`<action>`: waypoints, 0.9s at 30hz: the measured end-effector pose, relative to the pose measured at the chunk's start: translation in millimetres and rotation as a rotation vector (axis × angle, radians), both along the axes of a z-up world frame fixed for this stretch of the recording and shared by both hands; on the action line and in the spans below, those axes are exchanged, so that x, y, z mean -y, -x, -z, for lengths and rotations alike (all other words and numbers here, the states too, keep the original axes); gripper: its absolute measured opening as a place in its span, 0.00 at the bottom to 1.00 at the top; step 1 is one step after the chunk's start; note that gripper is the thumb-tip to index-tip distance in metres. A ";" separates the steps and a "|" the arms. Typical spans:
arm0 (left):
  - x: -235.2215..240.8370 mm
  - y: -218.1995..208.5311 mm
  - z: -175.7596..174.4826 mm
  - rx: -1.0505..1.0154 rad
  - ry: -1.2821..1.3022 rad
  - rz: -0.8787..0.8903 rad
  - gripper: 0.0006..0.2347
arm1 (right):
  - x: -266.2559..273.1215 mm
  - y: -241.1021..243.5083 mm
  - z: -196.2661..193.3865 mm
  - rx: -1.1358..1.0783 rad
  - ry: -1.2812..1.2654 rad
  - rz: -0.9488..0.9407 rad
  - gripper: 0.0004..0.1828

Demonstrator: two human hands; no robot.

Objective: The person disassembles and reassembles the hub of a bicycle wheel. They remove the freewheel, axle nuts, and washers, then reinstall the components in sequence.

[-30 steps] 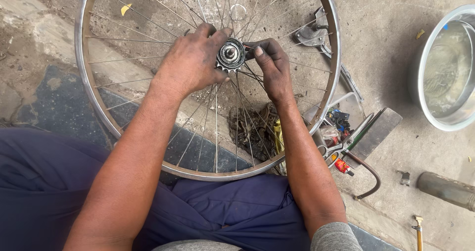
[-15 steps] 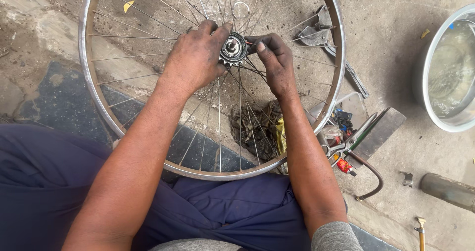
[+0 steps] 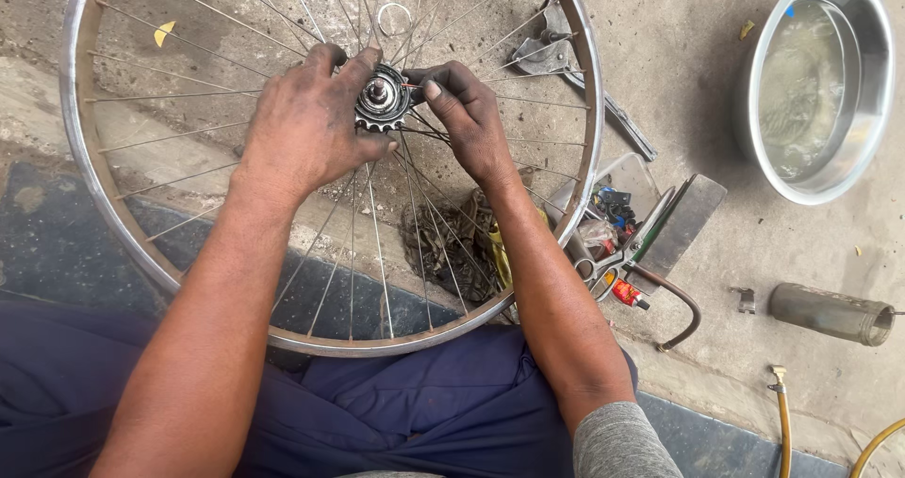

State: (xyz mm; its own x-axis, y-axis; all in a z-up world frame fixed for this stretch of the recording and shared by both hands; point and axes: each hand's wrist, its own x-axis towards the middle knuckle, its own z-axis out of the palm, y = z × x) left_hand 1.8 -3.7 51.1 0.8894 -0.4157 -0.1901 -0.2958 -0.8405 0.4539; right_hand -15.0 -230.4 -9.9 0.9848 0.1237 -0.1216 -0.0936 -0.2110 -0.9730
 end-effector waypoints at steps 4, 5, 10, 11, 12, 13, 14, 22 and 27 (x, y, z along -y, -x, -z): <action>1.5 0.2 -0.5 -0.027 -0.025 -0.001 0.41 | 1.1 0.2 -0.1 -0.064 0.014 0.032 0.18; 1.3 0.0 -0.7 -0.023 -0.031 -0.007 0.41 | 1.3 -1.8 -0.5 -0.061 0.014 0.032 0.17; -0.1 0.3 1.4 -0.027 -0.011 -0.012 0.41 | 2.3 -4.9 -3.2 -0.011 -0.049 -0.002 0.15; 0.0 0.3 2.7 0.004 -0.016 0.002 0.42 | 2.8 -4.6 -4.0 -0.010 -0.054 -0.005 0.15; -0.3 -0.7 4.2 0.019 -0.008 0.005 0.42 | 3.1 -4.5 -4.7 -0.010 -0.059 -0.007 0.14; -0.8 -1.1 6.1 0.033 -0.001 0.009 0.42 | 3.3 -3.4 -5.4 -0.011 -0.051 -0.006 0.15; -1.3 -1.1 8.0 0.047 0.006 0.012 0.43 | 3.3 -2.4 -6.2 -0.012 -0.044 -0.004 0.16; -2.8 -1.4 18.6 0.088 0.006 -0.014 0.36 | 2.9 -5.2 -12.3 0.033 -0.092 -0.047 0.17; -3.5 -0.5 17.6 0.087 0.024 -0.017 0.38 | 4.8 -5.7 -6.3 0.037 -0.064 -0.035 0.16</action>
State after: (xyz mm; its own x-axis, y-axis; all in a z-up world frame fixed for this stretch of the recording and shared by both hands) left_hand 2.4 -0.1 33.5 0.9089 -0.4043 -0.1024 -0.3209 -0.8348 0.4473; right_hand -9.2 -235.1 -3.6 0.9835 0.1640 -0.0762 -0.0513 -0.1509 -0.9872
